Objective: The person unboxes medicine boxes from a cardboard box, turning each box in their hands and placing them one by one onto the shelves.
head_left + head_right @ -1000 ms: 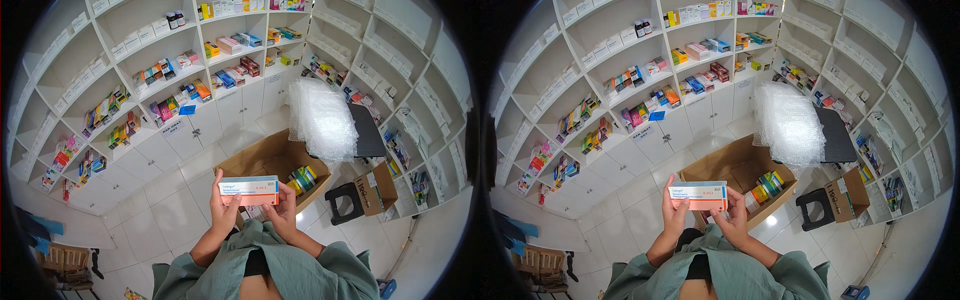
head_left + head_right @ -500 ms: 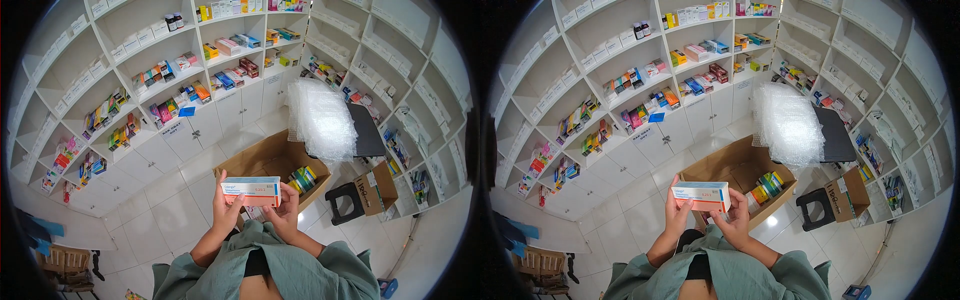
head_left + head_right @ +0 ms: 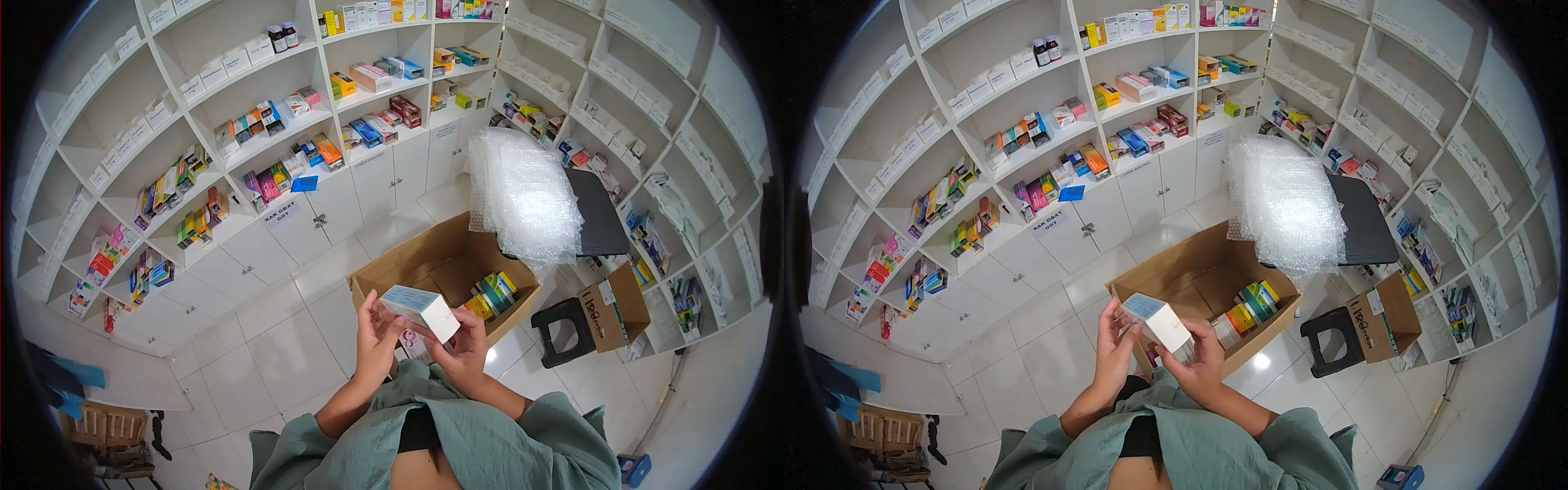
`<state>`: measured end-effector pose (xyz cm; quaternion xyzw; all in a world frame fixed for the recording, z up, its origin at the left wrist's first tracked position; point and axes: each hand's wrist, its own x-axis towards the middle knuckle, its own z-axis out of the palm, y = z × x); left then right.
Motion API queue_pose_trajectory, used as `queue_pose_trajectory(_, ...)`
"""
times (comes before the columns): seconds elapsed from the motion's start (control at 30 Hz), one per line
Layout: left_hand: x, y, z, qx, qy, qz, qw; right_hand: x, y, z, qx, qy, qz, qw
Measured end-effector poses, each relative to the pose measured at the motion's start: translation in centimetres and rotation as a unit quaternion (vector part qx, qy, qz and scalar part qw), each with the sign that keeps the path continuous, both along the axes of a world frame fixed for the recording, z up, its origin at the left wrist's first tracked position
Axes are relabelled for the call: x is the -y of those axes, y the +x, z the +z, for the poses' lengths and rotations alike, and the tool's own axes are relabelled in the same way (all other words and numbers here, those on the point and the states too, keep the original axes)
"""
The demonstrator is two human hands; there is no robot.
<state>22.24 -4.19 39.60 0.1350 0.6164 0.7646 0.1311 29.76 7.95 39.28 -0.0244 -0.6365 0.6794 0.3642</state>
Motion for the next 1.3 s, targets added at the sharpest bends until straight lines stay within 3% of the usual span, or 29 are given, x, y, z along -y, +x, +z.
queue_pose_trajectory(0.2, 0.0, 0.5, 0.3, 0.049, 0.042, -0.045, 0.997, -1.0, 0.2, 0.4, -0.018, 0.274, -0.047, 0.960)
queue_pose_trajectory(0.37, 0.5, 1.2, 0.3, 0.126, 0.089, -0.064, 0.986, -0.6, 0.0, 1.1, -0.067, 0.347, -0.077, 0.932)
queue_pose_trajectory(0.6, 2.1, 1.9, -0.9, 0.222, 0.250, -0.109, 0.936, -0.4, 0.1, 1.5, -0.080, 0.460, -0.108, 0.878)
queue_pose_trajectory(0.87, 2.6, 2.7, -1.6, 0.148, 0.209, -0.164, 0.953, 0.4, 0.3, 1.0, -0.077, 0.517, -0.125, 0.843)
queue_pose_trajectory(1.3, 3.3, 1.5, -0.4, 0.236, 0.227, -0.146, 0.934, 1.5, 0.4, 2.0, -0.037, 0.571, -0.088, 0.815)
